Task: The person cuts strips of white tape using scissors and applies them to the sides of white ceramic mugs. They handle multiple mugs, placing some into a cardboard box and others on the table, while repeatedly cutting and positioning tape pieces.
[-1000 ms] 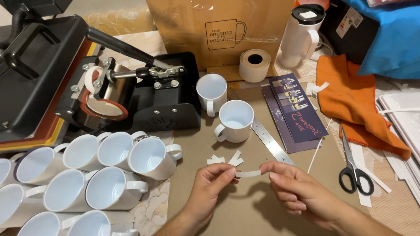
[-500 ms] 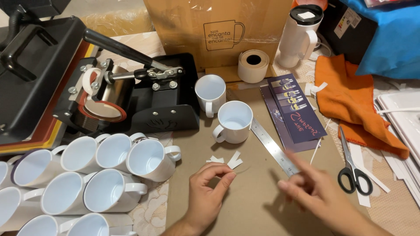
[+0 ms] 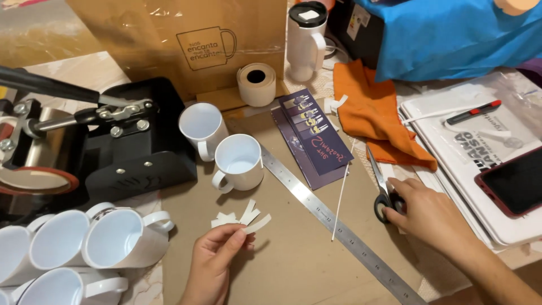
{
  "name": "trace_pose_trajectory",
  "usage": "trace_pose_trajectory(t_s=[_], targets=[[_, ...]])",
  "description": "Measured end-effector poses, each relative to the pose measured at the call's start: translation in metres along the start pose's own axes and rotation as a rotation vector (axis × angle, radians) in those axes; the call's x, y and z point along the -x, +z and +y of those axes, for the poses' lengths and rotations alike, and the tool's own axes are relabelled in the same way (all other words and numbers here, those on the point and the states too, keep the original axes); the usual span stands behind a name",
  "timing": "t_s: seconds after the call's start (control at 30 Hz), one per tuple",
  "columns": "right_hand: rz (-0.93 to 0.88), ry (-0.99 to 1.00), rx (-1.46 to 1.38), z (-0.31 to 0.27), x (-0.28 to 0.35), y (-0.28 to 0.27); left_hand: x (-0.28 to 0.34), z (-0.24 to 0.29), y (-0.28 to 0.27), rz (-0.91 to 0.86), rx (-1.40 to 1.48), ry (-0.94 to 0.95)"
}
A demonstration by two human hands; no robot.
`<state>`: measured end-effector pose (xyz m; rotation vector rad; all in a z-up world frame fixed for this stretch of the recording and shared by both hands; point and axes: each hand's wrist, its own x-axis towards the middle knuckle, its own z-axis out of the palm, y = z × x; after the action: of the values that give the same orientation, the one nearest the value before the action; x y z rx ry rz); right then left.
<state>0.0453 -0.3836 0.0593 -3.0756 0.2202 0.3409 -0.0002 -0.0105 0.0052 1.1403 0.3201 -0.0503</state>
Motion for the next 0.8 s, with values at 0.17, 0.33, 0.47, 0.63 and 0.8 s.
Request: trace_pose_trajectory(t_s=[0.17,0.33,0.47,0.63,0.8], targets=[[0.067,-0.039,-0.011,0.011,-0.012,0.006,-0.003,0.001,-0.001,0.005,0.099,0.006],[0.124,0.062,-0.204,0.025,-0.019,0.013,0.006,0.019,0.011,-0.049,0.138,-0.094],[0.227,-0.009,-0.360,0.009,-0.008,0.006,0.004,0.016,0.004,-0.085,0.261,-0.093],[-0.166,-0.559,-0.941,-0.043,0.013,0.031,0.003,0.013,0.001,-0.208,0.390,-0.047],[-0.349,-0.992,-0.812,-0.131,0.024,0.032,0.007,0.022,0.002,-0.134,0.416,-0.032]])
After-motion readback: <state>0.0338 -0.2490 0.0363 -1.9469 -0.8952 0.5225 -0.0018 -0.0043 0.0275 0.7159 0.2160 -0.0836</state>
